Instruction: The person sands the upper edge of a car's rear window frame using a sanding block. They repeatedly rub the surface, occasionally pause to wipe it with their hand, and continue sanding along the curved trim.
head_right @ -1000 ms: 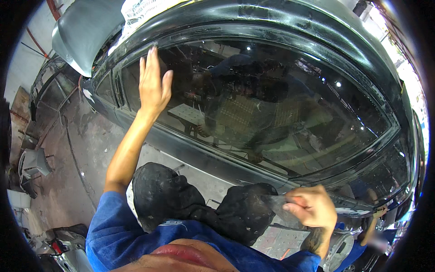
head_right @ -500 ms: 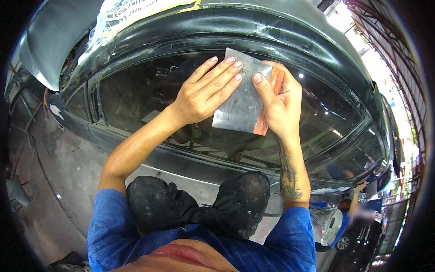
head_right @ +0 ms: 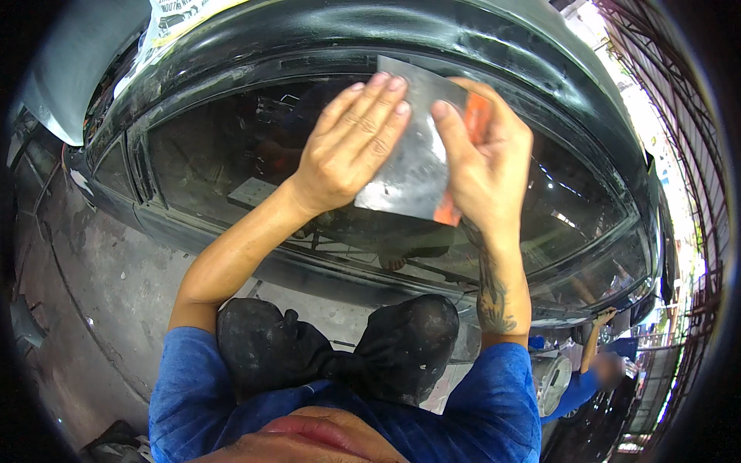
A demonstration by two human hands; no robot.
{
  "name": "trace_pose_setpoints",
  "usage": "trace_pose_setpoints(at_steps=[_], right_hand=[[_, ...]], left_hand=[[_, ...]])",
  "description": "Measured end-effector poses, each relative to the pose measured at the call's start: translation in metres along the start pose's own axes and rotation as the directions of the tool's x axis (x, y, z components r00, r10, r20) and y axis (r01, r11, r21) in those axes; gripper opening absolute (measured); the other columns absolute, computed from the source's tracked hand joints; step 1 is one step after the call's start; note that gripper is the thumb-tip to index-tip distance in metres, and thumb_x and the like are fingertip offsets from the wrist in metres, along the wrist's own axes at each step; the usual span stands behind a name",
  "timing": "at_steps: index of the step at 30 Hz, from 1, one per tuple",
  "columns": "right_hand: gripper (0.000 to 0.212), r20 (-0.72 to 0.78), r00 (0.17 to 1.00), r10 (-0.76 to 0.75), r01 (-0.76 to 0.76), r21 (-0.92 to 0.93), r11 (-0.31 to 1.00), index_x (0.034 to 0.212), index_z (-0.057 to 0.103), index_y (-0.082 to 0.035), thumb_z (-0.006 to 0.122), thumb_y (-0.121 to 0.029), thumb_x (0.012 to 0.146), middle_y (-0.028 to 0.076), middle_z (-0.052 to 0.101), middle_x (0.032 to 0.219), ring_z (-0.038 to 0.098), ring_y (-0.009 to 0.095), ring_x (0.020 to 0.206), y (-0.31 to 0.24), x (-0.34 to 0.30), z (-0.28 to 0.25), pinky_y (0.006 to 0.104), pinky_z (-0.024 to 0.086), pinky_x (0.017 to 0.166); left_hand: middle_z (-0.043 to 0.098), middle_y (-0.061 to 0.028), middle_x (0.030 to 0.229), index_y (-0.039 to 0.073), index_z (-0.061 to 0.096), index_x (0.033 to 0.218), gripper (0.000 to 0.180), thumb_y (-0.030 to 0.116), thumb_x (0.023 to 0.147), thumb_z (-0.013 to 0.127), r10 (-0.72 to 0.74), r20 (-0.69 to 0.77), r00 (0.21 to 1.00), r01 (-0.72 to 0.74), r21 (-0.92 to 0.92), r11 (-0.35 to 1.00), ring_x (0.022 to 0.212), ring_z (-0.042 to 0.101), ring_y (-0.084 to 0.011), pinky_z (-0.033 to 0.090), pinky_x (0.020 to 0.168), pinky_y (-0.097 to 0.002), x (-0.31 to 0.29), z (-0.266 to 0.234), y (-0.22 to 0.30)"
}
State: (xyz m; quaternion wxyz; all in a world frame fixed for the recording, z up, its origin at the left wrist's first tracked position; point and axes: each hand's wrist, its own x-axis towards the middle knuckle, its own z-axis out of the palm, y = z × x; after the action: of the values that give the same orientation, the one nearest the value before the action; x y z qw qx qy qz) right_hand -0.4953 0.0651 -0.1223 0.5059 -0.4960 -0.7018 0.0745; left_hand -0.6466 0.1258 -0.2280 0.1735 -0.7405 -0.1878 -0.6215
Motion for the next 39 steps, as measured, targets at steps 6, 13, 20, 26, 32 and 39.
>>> trace_pose_setpoints(at_steps=[6, 13, 20, 26, 32, 39], right_hand=[[0.022, 0.048, 0.999, -0.020, 0.020, 0.008, 1.000, 0.111, 0.068, 0.006, 0.072, -0.007, 0.093, 0.006, 0.072, 0.092, 0.062, 0.008, 0.082, -0.006, -0.001, -0.001, 0.0234, 0.051, 0.075], [0.023, 0.057, 0.998, -0.002, 0.004, -0.046, 0.999, 0.109, 0.068, 0.006, 0.074, -0.009, 0.093, 0.004, 0.071, 0.088, 0.059, 0.006, 0.078, -0.010, 0.005, 0.014, 0.0228, 0.049, 0.072], [0.025, 0.094, 0.996, 0.005, -0.012, 0.073, 0.997, 0.111, 0.066, 0.007, 0.073, -0.010, 0.093, 0.006, 0.071, 0.089, 0.062, 0.009, 0.081, -0.026, -0.004, 0.049, 0.0257, 0.052, 0.075], [0.021, 0.172, 0.982, -0.072, 0.070, 0.018, 0.997, 0.108, 0.068, 0.004, 0.072, -0.010, 0.093, 0.006, 0.071, 0.083, 0.062, 0.008, 0.075, -0.031, 0.000, 0.086, 0.0252, 0.052, 0.072], [0.022, 0.133, 0.981, -0.142, 0.150, -0.049, 0.988, 0.108, 0.068, 0.004, 0.072, -0.009, 0.092, 0.007, 0.070, 0.080, 0.061, 0.009, 0.071, -0.031, 0.005, 0.105, 0.0258, 0.051, 0.068], [0.021, 0.123, 0.985, -0.122, 0.137, -0.123, 0.983, 0.107, 0.069, 0.005, 0.072, -0.008, 0.091, 0.004, 0.066, 0.073, 0.056, 0.007, 0.067, -0.037, 0.004, 0.107, 0.0243, 0.049, 0.064]], left_hand=[[0.065, -0.0208, 0.133, -0.004, 0.067, 0.124, 0.034, 0.005, 0.091, 0.063, -0.049, -0.098, 0.994, 0.047, -0.025, 0.999, 0.129, 0.060, -0.0343, 0.046, 0.109, -0.0446, 0.003, 0.003, -0.001], [0.065, -0.0220, 0.133, -0.004, 0.067, 0.124, 0.034, 0.005, 0.090, 0.064, -0.073, -0.094, 0.993, 0.073, 0.000, 0.997, 0.129, 0.061, -0.0353, 0.046, 0.109, -0.0451, -0.005, -0.005, -0.009], [0.063, -0.0222, 0.136, -0.005, 0.066, 0.125, 0.035, 0.007, 0.093, 0.059, -0.076, -0.104, 0.992, 0.080, 0.032, 0.996, 0.132, 0.057, -0.0358, 0.044, 0.112, -0.0477, -0.029, -0.038, -0.020], [0.062, -0.0246, 0.137, -0.005, 0.064, 0.129, 0.038, 0.007, 0.094, 0.056, -0.143, -0.064, 0.988, 0.148, 0.078, 0.986, 0.131, 0.058, -0.0384, 0.041, 0.113, -0.0501, -0.052, -0.063, -0.039], [0.060, -0.0174, 0.142, 0.000, 0.066, 0.128, 0.039, 0.008, 0.090, 0.064, -0.184, -0.076, 0.980, 0.188, 0.060, 0.980, 0.136, 0.054, -0.0321, 0.039, 0.116, -0.0492, -0.060, -0.068, -0.051], [0.063, -0.0218, 0.136, -0.004, 0.065, 0.128, 0.038, 0.006, 0.092, 0.059, -0.170, -0.128, 0.977, 0.169, -0.013, 0.985, 0.131, 0.058, -0.0363, 0.043, 0.112, -0.0485, -0.059, -0.066, -0.058]])
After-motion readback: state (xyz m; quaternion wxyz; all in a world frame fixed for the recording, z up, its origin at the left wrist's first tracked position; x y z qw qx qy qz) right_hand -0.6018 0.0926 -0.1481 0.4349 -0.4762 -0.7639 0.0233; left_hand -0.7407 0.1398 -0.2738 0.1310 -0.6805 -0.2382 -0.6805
